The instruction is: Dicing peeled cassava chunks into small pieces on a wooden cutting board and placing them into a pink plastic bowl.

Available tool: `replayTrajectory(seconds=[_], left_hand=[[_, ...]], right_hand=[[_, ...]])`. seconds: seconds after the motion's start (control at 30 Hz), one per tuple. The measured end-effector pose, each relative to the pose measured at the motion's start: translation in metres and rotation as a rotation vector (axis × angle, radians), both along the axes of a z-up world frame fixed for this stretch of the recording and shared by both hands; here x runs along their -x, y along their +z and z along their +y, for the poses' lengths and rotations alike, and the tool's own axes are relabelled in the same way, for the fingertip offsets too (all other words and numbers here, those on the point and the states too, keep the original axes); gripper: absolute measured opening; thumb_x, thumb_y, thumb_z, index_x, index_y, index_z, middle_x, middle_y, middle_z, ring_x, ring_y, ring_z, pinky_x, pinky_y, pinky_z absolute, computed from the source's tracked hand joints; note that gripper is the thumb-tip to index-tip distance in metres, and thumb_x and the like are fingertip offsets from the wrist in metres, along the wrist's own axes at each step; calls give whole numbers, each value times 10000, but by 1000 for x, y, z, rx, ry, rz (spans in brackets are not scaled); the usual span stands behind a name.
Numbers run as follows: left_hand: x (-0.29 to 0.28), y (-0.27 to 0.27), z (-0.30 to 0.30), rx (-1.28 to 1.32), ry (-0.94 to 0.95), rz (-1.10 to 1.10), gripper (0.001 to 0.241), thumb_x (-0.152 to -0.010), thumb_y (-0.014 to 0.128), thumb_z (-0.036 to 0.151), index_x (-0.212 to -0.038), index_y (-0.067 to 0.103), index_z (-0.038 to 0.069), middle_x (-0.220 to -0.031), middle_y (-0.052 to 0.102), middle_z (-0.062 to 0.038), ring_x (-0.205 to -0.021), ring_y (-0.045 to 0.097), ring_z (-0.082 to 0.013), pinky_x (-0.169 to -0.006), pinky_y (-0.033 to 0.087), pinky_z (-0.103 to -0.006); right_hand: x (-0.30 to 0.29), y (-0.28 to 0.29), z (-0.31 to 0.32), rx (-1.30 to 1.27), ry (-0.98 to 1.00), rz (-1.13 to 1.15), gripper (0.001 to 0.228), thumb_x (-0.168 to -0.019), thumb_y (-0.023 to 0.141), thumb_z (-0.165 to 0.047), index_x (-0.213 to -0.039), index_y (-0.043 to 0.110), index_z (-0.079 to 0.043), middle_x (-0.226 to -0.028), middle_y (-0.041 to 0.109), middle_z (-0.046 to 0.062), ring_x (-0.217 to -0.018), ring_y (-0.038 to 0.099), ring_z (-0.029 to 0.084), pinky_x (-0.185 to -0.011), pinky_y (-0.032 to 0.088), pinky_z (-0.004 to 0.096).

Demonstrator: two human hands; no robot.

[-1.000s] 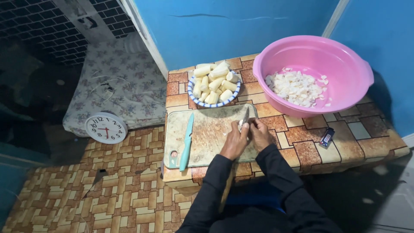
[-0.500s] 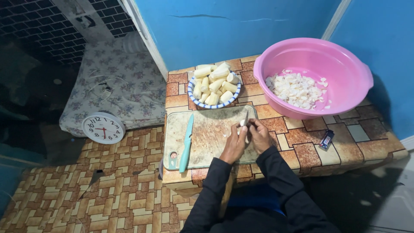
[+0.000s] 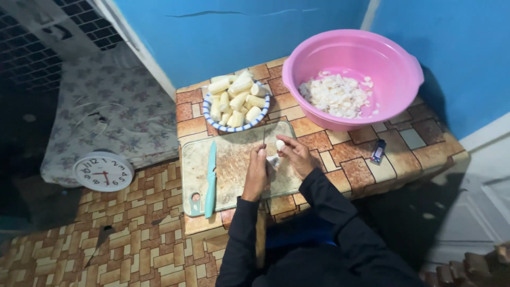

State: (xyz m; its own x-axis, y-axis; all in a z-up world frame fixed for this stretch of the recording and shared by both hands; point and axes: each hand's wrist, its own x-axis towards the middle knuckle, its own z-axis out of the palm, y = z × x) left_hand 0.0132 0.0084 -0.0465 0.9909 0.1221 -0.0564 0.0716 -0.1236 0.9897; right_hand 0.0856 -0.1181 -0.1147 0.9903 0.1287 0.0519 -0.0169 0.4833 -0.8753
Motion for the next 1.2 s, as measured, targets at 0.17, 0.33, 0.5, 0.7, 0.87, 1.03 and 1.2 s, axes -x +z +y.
replayTrajectory(seconds=[0.17, 0.33, 0.5, 0.7, 0.87, 1.03, 1.2], left_hand=[[20, 55, -18, -132, -110, 80, 528, -939, 288, 480, -1350, 295, 150, -1111, 540, -359, -1101, 497, -496, -939, 381, -534], [24, 62, -30, -352, -142, 82, 511, -939, 273, 443, -1365, 208, 168, -987, 586, -369, -1003, 560, -496, -826, 424, -562], [20, 55, -34, -496, -156, 90, 554, -927, 247, 502, -1358, 181, 161, -941, 588, -365, -923, 578, -525, -756, 452, -585], [16, 48, -35, -510, -147, 113, 554, -926, 246, 508, -1357, 182, 166, -940, 591, -361, -925, 577, -528, -759, 458, -585], [14, 48, -37, -527, -137, 151, 563, -921, 214, 513, -1343, 184, 141, -934, 585, -371, -928, 573, -535, -765, 459, -589], [8, 34, -36, -530, -128, 170, 532, -925, 211, 528, -1304, 224, 154, -931, 595, -348, -927, 587, -509, -768, 471, -566], [5, 37, -37, -491, -91, 193, 506, -920, 192, 566, -1107, 308, 110, -900, 600, -339, -906, 600, -492, -760, 488, -548]], right_hand=[[-3, -14, -1, -28, -23, 0, 283, -820, 610, -57, -1091, 582, 18, -821, 578, 69, -650, 641, 129, -573, 550, 196], [5, 5, 1, 17, -62, 0, 162, -864, 572, -100, -999, 635, -38, -707, 563, 13, -535, 585, 64, -445, 498, 167], [6, 13, 4, 115, -57, -21, 100, -796, 666, -113, -896, 667, -103, -756, 600, 9, -676, 530, 67, -583, 450, 182], [11, 19, 0, 202, -55, -104, 246, -691, 699, 16, -912, 673, -89, -756, 615, 1, -691, 536, 68, -632, 469, 188], [13, 17, -4, 251, -27, -153, 235, -681, 724, 5, -892, 652, -69, -753, 621, 44, -723, 555, 114, -660, 488, 233], [6, -1, -6, 302, -19, -193, 194, -704, 736, -28, -858, 630, -78, -730, 615, 22, -732, 549, 89, -657, 479, 217], [-2, -24, -10, 289, 74, -130, 252, -689, 768, -21, -904, 649, -80, -802, 667, 78, -775, 579, 96, -699, 521, 260]])
